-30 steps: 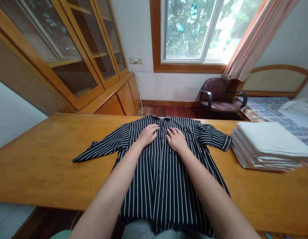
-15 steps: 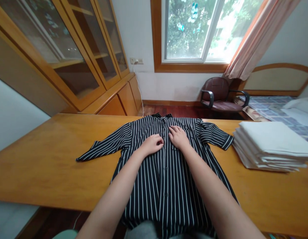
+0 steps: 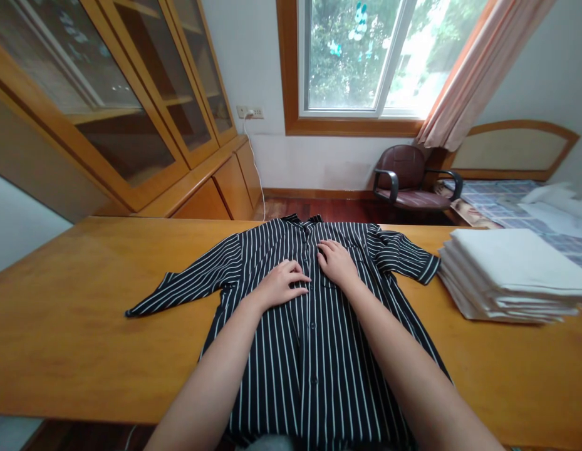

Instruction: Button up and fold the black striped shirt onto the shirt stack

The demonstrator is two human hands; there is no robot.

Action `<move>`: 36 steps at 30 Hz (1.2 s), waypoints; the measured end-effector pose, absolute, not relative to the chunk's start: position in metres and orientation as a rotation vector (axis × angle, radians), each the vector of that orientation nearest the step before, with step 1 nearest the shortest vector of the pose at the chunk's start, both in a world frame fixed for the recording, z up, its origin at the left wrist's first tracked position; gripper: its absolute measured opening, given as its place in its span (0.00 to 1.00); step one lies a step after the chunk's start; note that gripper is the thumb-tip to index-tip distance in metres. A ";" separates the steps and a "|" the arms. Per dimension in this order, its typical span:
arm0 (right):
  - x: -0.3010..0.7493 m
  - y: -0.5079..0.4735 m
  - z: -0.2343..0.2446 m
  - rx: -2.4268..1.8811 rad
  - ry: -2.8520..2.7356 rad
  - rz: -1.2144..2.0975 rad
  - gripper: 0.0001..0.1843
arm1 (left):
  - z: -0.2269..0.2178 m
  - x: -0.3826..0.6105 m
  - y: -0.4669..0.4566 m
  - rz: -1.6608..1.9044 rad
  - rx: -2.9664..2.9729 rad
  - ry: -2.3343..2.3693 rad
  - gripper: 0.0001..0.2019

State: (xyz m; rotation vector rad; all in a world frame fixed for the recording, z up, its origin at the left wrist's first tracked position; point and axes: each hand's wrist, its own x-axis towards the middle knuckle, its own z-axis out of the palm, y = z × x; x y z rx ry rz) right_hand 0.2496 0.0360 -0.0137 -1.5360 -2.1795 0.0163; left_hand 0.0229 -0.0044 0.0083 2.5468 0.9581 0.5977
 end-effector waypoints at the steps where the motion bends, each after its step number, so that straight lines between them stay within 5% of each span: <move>1: 0.250 0.035 -0.012 -1.530 -2.174 0.014 0.19 | 0.009 0.024 -0.005 0.590 2.549 0.945 0.13; 11: 0.250 0.009 0.014 -1.472 -2.201 -0.015 0.13 | 0.011 0.028 -0.005 0.623 2.479 0.873 0.12; 20: 0.224 -0.040 0.025 -1.518 -2.157 0.427 0.06 | 0.004 0.026 0.003 0.730 2.355 1.011 0.03; 36: 0.216 -0.061 0.013 -1.611 -2.379 0.059 0.11 | 0.004 0.026 0.002 0.679 2.417 1.006 0.04</move>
